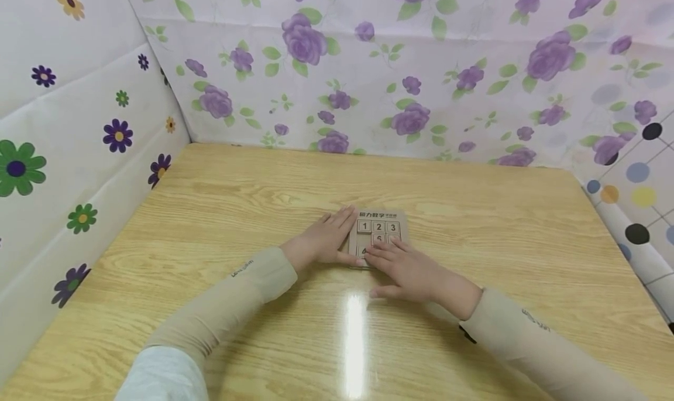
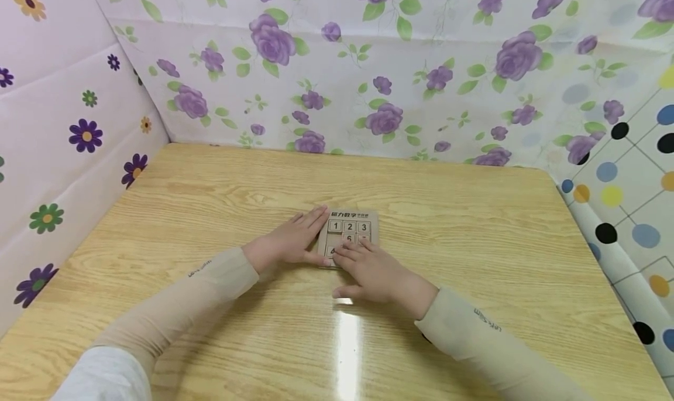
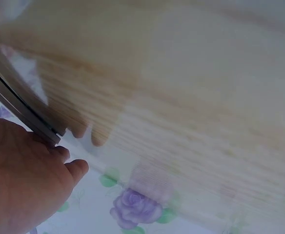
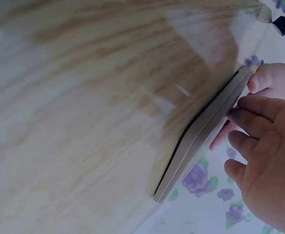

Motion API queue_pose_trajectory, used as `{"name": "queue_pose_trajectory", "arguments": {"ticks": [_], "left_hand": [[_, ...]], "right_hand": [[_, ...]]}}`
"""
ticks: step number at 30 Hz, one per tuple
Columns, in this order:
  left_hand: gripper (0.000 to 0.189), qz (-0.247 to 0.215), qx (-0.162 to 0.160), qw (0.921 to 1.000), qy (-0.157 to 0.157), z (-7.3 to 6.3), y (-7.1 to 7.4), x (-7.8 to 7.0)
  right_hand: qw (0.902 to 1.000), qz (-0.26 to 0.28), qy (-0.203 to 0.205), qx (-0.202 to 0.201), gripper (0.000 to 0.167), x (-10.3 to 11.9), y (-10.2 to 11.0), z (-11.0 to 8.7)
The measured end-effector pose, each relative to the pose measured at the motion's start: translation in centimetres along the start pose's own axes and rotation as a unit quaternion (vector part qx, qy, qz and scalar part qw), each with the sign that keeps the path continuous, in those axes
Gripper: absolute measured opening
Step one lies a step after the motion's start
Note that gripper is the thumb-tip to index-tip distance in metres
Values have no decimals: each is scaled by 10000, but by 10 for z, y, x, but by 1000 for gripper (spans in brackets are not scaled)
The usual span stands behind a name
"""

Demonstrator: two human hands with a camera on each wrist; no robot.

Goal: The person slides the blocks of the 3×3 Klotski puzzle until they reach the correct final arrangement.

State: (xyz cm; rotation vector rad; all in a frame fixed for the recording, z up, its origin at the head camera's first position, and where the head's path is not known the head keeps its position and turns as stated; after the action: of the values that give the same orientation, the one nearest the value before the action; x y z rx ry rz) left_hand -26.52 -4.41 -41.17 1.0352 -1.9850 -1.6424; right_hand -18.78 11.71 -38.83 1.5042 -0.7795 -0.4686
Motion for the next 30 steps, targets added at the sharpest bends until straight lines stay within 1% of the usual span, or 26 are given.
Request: {"name": "queue_pose_trajectory", "arguments": {"ticks": [4,12,16,21,30], "left_hand": [[117,17,39,10000,5,-2,1,0],[118,35,6,10000,15,-1,-1,1],[117,44,-17,10000,-31,-1,1,0],[116,37,-45,10000,-53,-2,2,-1],[117,157,-14,9999,-24,0,-1,0]], "right_hand": [[10000,33,-34,-18,72,-3,0,1],[9985,-202,-446,-236,75,-21,0,2],[9982,-220,-519,-188,76,-24,-2,2],[9986,-109,-501,-127,75,-22,-2,4],[9993,-94,-345,-98,75,-14,-2,16]]}}
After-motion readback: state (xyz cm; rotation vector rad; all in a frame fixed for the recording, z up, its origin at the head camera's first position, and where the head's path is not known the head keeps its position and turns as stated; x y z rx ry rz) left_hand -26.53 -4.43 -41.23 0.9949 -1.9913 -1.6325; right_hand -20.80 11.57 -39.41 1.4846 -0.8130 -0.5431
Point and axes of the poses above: each hand's wrist, its own z-axis towards the middle knuckle, its own y-axis out of the back of the hand, x = y × z, the point moved 4 cm from there along z, towards the middle knuckle, and after that the axes turned 5 degrees about -y, right-handed, at the moved point
